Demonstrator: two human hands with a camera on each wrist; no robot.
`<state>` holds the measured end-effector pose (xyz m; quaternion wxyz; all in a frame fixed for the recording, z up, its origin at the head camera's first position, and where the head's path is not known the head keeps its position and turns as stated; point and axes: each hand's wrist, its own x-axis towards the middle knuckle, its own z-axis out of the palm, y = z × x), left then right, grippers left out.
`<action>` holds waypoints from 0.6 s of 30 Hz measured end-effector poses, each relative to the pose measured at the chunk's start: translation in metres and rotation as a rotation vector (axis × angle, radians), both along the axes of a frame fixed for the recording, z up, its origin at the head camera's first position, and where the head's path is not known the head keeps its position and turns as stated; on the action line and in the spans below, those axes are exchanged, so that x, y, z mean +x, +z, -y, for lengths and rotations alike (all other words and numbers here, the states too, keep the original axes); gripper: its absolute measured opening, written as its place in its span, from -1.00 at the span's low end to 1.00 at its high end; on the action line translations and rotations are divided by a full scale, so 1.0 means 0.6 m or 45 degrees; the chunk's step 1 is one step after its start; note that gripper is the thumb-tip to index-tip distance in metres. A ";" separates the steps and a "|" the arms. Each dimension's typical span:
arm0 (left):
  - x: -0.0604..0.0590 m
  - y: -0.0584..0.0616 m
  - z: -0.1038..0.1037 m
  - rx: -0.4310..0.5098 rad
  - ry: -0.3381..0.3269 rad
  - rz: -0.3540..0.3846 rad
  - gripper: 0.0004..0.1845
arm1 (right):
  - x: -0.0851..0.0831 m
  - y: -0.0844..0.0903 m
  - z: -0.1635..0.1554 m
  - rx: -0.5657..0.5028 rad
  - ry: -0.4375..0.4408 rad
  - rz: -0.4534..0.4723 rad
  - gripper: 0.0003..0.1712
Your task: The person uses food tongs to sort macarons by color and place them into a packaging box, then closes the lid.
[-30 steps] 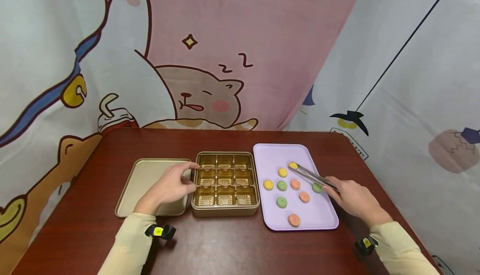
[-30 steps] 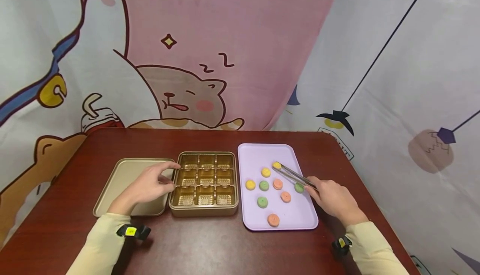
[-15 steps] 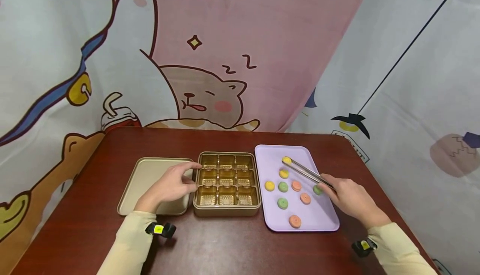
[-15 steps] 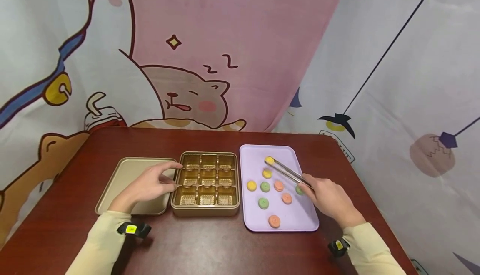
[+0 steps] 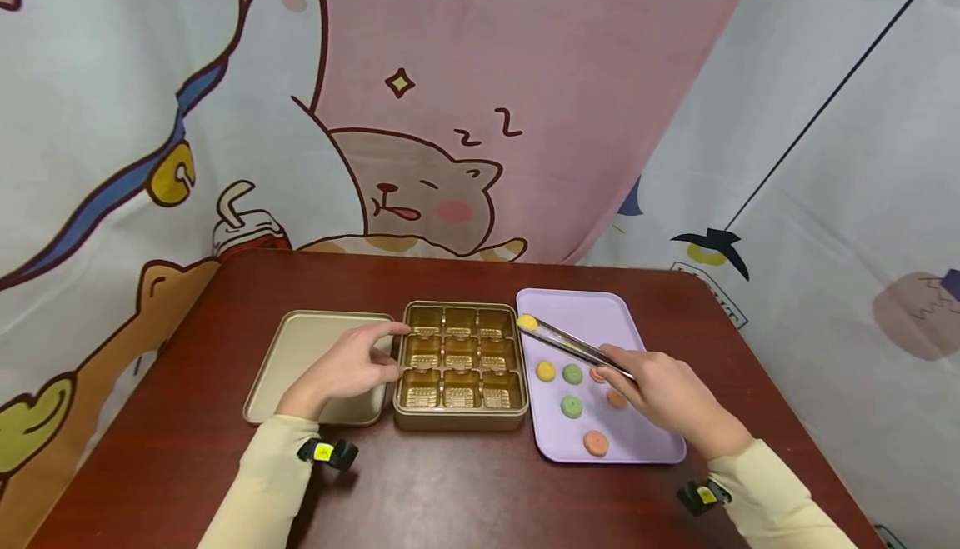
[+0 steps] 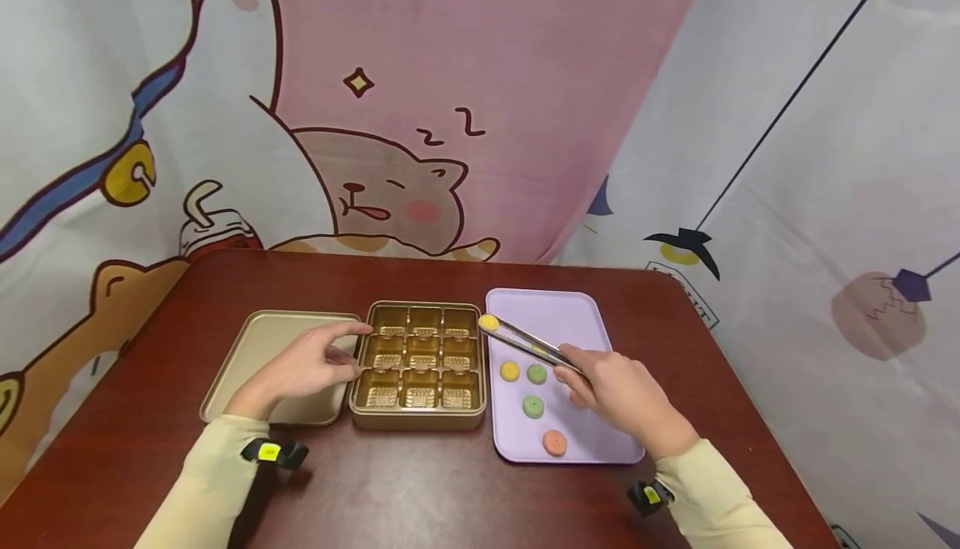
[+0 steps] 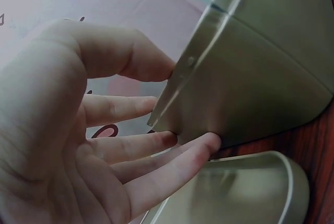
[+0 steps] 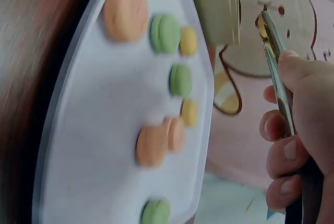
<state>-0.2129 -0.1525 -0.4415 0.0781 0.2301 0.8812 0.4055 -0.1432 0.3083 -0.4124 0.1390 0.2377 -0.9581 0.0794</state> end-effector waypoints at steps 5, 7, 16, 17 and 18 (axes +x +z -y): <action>-0.002 0.001 -0.001 0.000 -0.019 -0.013 -0.31 | 0.001 0.001 0.037 0.001 0.117 -0.057 -0.70; -0.003 0.001 -0.001 0.002 -0.030 -0.020 -0.31 | 0.001 0.001 0.052 0.015 0.155 -0.083 -0.65; -0.005 -0.001 0.001 0.020 -0.043 -0.020 -0.32 | 0.002 -0.002 0.116 0.017 0.356 -0.109 -0.76; -0.005 -0.001 0.001 0.018 -0.041 -0.018 -0.32 | 0.002 -0.003 0.123 0.014 0.384 -0.126 -0.76; -0.005 -0.002 0.001 0.018 -0.041 -0.016 -0.32 | 0.003 -0.003 0.129 0.017 0.403 -0.143 -0.74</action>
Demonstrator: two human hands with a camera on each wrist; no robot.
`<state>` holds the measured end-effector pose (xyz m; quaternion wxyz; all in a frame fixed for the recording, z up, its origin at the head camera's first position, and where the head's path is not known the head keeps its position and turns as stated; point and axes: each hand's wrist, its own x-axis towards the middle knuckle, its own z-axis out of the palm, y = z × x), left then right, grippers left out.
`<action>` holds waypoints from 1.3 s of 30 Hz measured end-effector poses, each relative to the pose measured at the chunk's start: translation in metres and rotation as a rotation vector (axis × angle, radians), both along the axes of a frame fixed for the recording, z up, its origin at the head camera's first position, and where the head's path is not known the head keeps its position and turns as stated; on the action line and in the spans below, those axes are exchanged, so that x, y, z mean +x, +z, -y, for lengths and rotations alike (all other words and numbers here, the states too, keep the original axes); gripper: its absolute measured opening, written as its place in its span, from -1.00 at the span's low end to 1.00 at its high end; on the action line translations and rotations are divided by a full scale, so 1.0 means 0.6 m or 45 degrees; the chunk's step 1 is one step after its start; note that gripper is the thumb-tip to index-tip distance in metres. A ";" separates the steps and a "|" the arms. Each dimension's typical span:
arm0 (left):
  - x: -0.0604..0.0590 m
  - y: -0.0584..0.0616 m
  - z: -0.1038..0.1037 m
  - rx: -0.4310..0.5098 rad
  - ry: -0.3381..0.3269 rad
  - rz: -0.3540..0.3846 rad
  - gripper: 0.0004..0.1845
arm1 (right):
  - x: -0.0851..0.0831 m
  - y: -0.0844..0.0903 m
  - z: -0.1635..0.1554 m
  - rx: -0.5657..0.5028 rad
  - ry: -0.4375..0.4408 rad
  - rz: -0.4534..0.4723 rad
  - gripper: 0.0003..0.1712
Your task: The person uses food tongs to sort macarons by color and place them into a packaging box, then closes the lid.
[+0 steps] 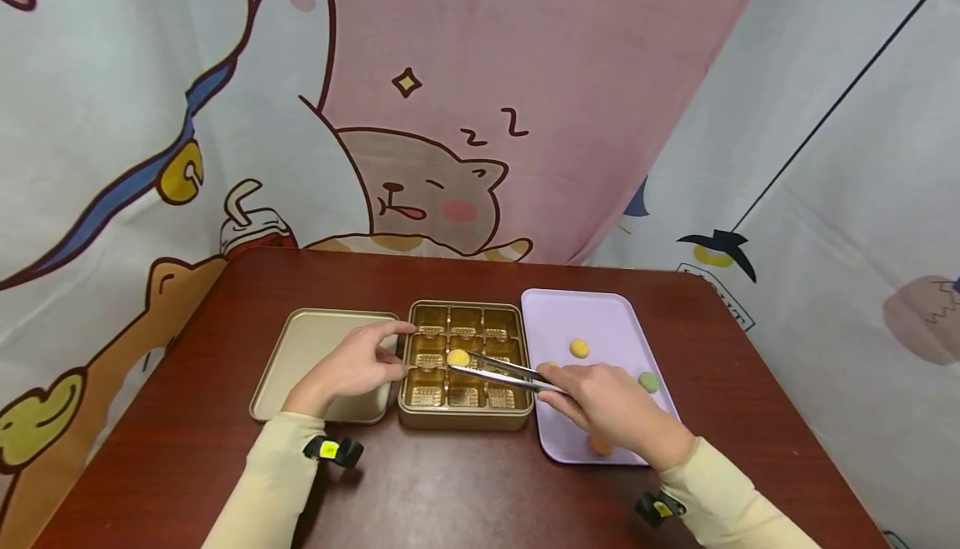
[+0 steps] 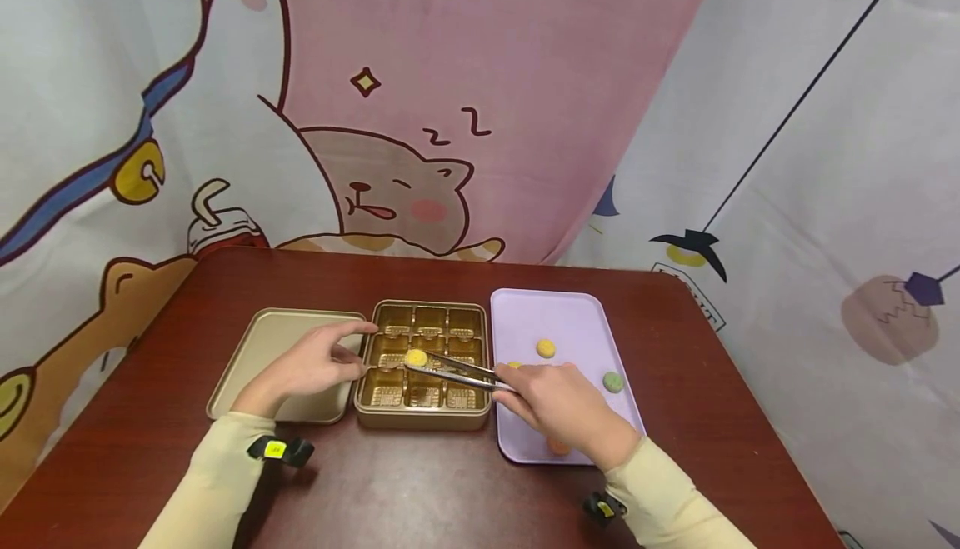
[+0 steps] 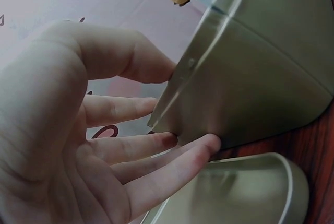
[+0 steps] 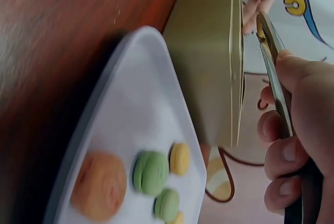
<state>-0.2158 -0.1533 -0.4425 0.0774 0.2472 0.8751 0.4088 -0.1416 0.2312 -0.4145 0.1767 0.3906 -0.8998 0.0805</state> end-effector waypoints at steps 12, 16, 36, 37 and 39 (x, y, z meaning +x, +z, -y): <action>0.002 -0.002 -0.004 0.024 0.009 0.018 -0.31 | 0.010 -0.005 0.038 0.104 -0.001 0.000 -0.56; 0.001 -0.001 -0.004 0.015 0.008 0.015 -0.31 | 0.012 -0.005 0.039 0.104 -0.025 0.004 -0.55; 0.000 0.000 -0.001 0.001 0.004 0.009 -0.31 | 0.012 0.015 -0.030 -0.008 -0.176 -0.008 -0.53; 0.000 0.000 -0.001 0.001 0.002 0.008 -0.31 | 0.011 0.016 -0.039 -0.014 -0.195 -0.014 -0.53; 0.000 -0.001 0.000 -0.002 0.000 0.009 -0.31 | 0.010 0.018 -0.057 -0.025 -0.226 -0.028 -0.53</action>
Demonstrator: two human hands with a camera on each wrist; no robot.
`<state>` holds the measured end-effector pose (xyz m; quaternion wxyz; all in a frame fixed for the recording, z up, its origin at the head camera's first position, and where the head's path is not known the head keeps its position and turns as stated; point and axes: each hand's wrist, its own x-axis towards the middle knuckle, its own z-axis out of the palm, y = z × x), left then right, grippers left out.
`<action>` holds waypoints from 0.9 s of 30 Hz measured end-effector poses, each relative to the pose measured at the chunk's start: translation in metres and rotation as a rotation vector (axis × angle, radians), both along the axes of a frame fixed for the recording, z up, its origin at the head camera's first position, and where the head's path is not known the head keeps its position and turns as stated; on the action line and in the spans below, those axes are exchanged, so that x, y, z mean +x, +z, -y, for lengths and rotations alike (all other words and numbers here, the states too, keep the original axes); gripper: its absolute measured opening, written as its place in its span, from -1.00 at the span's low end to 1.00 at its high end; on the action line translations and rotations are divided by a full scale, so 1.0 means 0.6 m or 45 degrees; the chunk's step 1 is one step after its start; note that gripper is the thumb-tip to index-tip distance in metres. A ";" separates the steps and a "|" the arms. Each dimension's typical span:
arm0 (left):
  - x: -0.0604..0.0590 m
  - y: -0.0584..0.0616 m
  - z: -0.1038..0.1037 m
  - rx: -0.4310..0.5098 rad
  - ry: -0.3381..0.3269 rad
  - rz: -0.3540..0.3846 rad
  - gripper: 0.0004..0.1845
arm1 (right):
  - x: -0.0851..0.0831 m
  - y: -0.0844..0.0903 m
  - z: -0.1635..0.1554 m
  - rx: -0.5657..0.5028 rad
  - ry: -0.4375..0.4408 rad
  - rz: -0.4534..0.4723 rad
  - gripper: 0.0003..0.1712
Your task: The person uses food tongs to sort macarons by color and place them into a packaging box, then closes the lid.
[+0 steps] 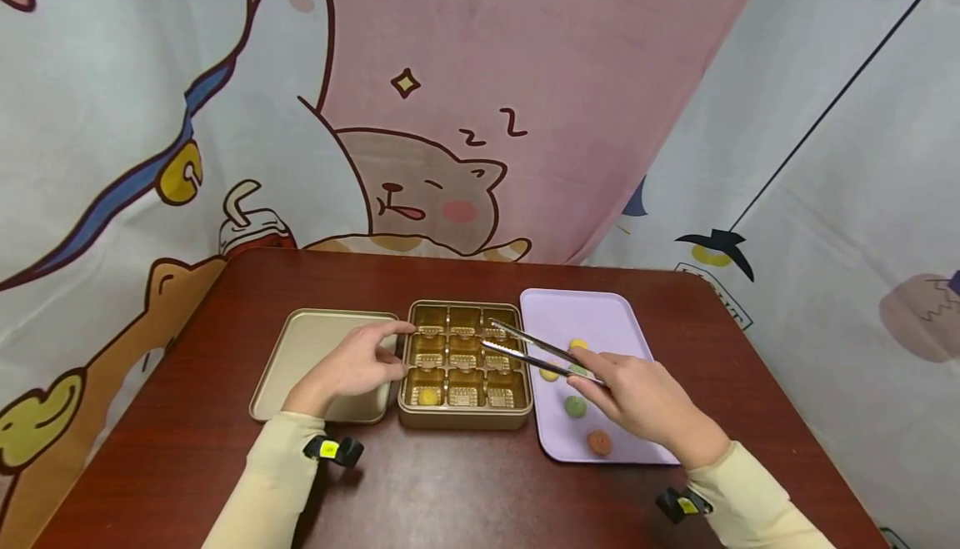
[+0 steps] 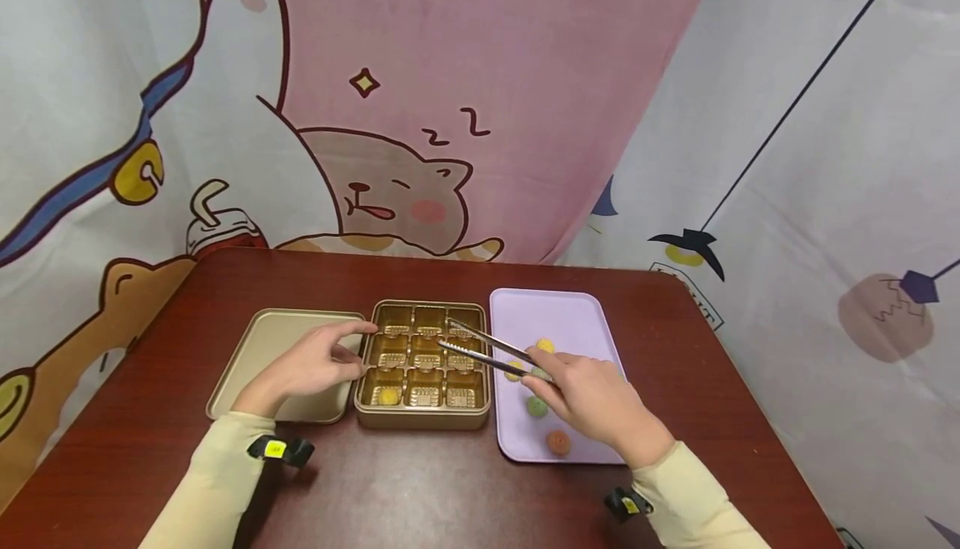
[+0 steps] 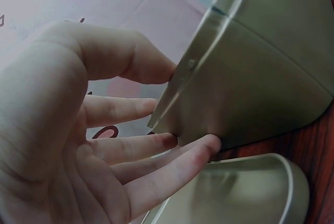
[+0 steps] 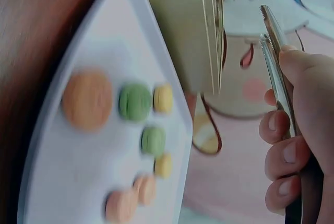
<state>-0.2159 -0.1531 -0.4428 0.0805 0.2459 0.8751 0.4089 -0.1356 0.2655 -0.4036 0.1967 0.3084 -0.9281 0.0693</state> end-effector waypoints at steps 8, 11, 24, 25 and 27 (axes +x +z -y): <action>0.001 0.001 -0.001 0.000 -0.003 -0.006 -0.31 | 0.001 0.005 -0.073 0.001 -0.189 0.113 -0.64; 0.001 0.001 -0.001 0.001 -0.002 -0.009 -0.32 | 0.002 0.000 -0.098 0.021 -0.270 0.118 -0.56; 0.002 0.002 -0.001 -0.002 0.001 -0.009 -0.33 | 0.001 -0.025 -0.156 0.109 -0.510 0.389 -0.38; 0.002 0.002 -0.001 -0.005 0.008 -0.005 -0.33 | 0.001 -0.027 -0.158 0.116 -0.517 0.396 -0.38; 0.002 0.002 -0.002 -0.005 0.013 0.001 -0.32 | 0.002 -0.030 -0.161 0.128 -0.525 0.406 -0.38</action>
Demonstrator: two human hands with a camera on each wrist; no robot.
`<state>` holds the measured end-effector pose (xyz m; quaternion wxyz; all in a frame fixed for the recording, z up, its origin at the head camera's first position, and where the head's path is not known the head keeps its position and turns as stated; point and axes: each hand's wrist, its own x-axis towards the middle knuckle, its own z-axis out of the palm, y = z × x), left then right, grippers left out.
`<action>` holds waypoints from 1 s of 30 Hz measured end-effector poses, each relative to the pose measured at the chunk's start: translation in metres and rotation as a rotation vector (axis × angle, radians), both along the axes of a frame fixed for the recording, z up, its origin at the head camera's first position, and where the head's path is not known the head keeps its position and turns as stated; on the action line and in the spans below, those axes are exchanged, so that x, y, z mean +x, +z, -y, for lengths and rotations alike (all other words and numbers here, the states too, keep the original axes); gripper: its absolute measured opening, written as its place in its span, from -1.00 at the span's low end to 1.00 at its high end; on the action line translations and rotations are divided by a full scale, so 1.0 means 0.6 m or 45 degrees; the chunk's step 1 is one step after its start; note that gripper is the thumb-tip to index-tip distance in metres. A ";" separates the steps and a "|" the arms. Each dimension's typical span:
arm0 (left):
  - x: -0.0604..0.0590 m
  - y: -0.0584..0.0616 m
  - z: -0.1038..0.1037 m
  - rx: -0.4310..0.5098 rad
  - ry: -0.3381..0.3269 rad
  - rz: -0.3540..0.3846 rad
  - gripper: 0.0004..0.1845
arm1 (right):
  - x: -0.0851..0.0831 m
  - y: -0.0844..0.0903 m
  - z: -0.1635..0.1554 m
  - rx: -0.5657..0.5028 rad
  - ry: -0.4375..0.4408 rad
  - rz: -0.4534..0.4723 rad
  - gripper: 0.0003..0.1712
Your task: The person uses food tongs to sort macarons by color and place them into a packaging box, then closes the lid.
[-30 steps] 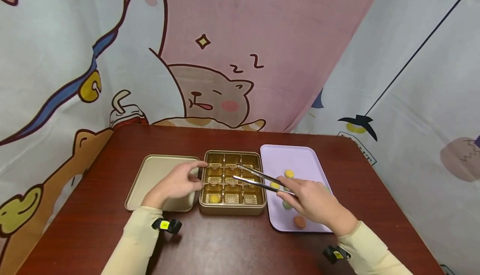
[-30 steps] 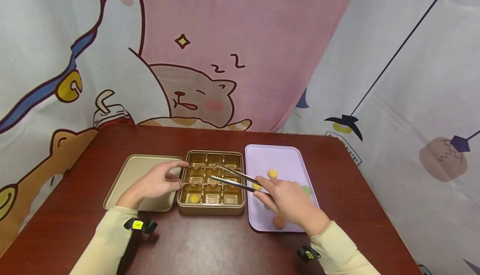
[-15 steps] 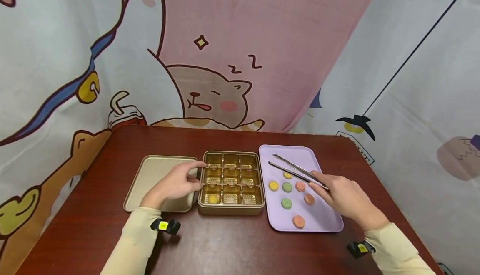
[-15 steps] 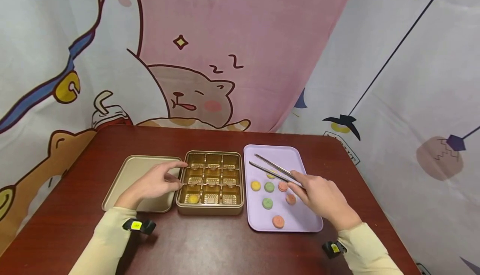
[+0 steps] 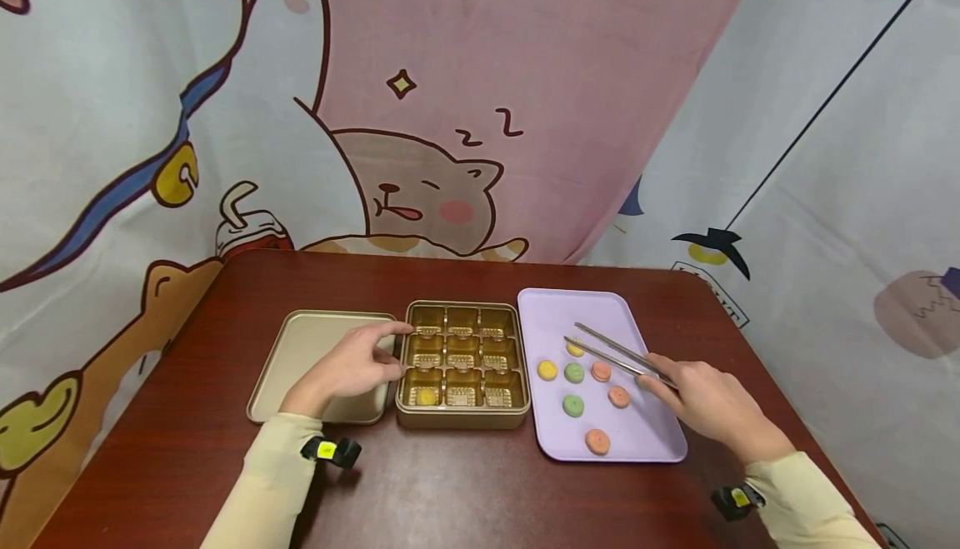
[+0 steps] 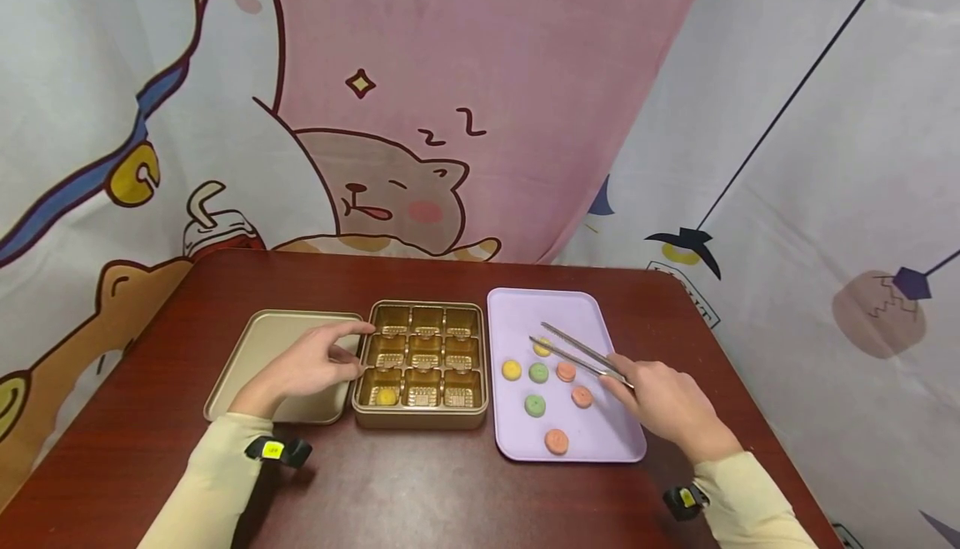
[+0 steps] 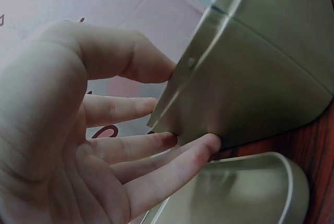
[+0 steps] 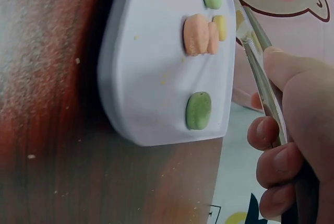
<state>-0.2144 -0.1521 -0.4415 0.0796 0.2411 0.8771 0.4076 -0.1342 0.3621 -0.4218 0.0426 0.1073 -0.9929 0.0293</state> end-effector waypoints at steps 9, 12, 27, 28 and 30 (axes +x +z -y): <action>0.000 -0.001 0.000 0.003 0.008 0.018 -0.30 | 0.002 -0.018 -0.011 0.015 -0.020 0.052 -0.43; 0.001 0.000 -0.001 0.008 0.006 0.018 -0.31 | 0.002 -0.022 -0.013 0.008 -0.010 0.052 -0.45; 0.003 0.001 -0.001 0.011 0.011 0.023 -0.32 | 0.000 -0.027 -0.007 0.010 -0.005 0.053 -0.51; 0.003 0.001 -0.001 0.010 0.012 0.024 -0.32 | 0.000 -0.028 -0.007 0.008 -0.005 0.049 -0.52; 0.003 0.000 -0.001 0.003 0.012 0.023 -0.32 | 0.000 -0.029 -0.007 0.004 -0.001 0.036 -0.52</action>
